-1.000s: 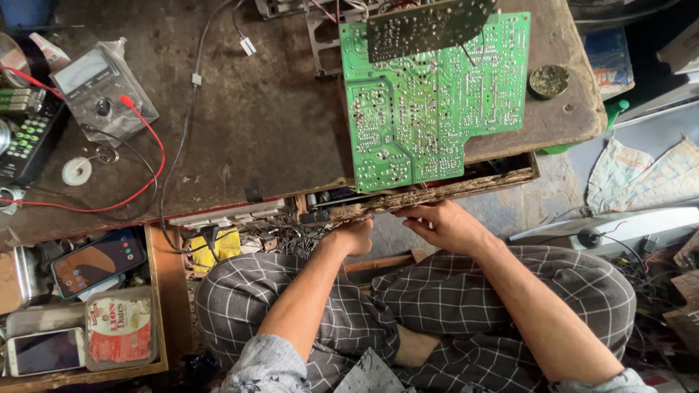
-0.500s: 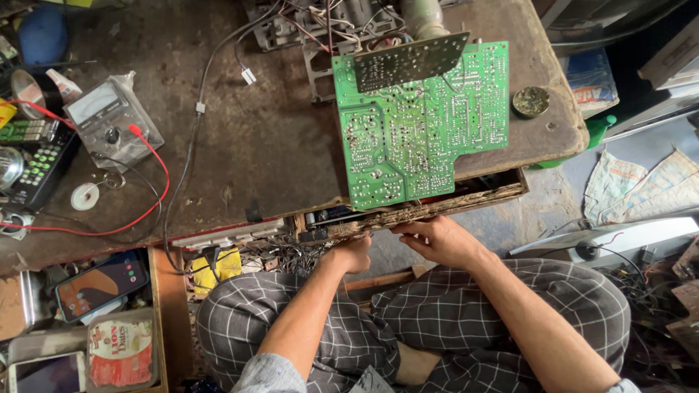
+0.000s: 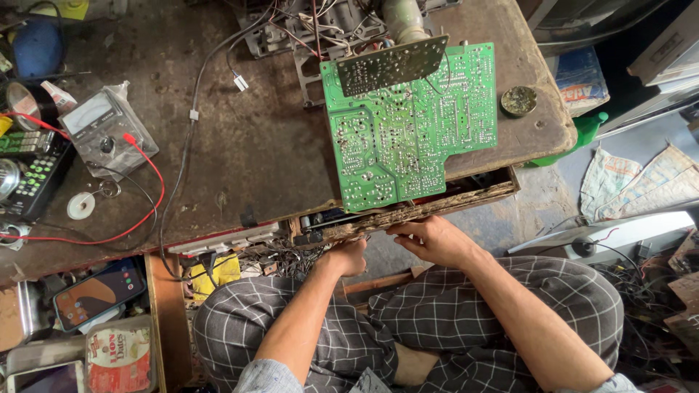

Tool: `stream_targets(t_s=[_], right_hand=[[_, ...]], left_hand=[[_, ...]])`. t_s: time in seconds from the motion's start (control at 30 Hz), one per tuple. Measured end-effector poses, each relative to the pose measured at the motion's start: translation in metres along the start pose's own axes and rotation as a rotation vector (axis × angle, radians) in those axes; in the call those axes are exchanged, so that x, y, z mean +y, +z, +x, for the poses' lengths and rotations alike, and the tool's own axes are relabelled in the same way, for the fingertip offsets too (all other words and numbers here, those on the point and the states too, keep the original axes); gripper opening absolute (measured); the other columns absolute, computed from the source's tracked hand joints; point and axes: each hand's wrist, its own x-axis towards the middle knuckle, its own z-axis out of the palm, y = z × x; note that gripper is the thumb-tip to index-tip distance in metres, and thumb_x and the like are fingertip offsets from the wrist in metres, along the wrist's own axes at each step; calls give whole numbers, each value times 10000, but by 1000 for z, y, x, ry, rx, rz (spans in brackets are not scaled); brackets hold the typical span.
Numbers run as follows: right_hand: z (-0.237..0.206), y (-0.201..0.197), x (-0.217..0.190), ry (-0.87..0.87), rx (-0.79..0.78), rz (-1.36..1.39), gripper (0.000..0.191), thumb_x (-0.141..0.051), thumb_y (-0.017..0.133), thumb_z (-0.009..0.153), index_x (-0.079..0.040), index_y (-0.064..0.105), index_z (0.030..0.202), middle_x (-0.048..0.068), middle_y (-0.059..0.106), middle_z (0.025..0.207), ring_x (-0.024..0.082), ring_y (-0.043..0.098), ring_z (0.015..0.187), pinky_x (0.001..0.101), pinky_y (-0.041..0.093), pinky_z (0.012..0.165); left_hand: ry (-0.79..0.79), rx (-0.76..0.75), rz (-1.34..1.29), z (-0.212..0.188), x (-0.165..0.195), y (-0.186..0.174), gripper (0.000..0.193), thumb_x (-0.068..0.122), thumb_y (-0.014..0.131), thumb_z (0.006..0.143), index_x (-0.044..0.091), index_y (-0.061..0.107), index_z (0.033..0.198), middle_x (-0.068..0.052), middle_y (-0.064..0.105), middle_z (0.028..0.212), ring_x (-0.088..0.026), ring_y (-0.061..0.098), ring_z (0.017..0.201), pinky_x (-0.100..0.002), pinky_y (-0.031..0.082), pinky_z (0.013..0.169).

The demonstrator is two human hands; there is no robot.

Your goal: The person sits on the floor and works on a green circuit board placed on a wooden workbench. They use a yellow-handled screwdriver to probe and manipulate solder joints and components on the board. The person adjusts the board's position and continues to work on different areas of the circuit board.

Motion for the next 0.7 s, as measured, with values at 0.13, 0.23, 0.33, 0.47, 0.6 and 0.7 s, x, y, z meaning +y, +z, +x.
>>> stream_targets(t_s=[0.13, 0.23, 0.33, 0.47, 0.6, 0.7], right_hand=[[0, 1, 0, 0, -1, 21, 188, -158, 726, 907, -90, 762, 1078, 106, 782, 980, 285, 745, 802, 402, 592, 700], [-1, 1, 0, 13, -2, 30, 189, -158, 726, 905, -90, 763, 1078, 107, 782, 976, 285, 745, 798, 400, 592, 698], [-1, 1, 1, 1, 5, 35, 193, -154, 723, 906, -85, 760, 1083, 111, 780, 980, 287, 744, 803, 400, 591, 697], [-1, 1, 2, 21, -15, 45, 197, -149, 721, 907, -87, 763, 1089, 112, 779, 981, 288, 743, 795, 401, 589, 695], [-1, 2, 2, 3, -5, 36, 183, -151, 725, 910, -91, 765, 1078, 105, 781, 987, 287, 743, 797, 401, 589, 697], [-2, 1, 3, -17, 9, 32, 180, -152, 726, 908, -87, 765, 1072, 105, 778, 998, 288, 741, 810, 401, 590, 697]], left_hand=[[1, 2, 14, -1, -1, 1, 549, -43, 527, 821, -101, 518, 1367, -336, 463, 1486, -377, 470, 1409, -409, 384, 1187], [-10, -13, 1, 0, -1, 2, 536, -32, 528, 831, -94, 516, 1363, -327, 483, 1468, -369, 494, 1389, -410, 400, 1174], [-16, -22, -18, 1, -1, 2, 526, -43, 517, 827, -91, 529, 1350, -322, 520, 1437, -369, 524, 1361, -407, 422, 1161], [4, -15, -11, -1, -1, 1, 511, -52, 525, 824, -110, 547, 1331, -333, 546, 1407, -371, 554, 1333, -405, 442, 1145], [3, -6, 51, -2, 0, 0, 480, 16, 566, 863, -112, 551, 1325, -320, 547, 1411, -359, 553, 1333, -401, 435, 1149], [-3, -3, 48, -2, 0, 0, 506, 27, 571, 868, -118, 521, 1350, -316, 528, 1431, -354, 541, 1345, -396, 430, 1154]])
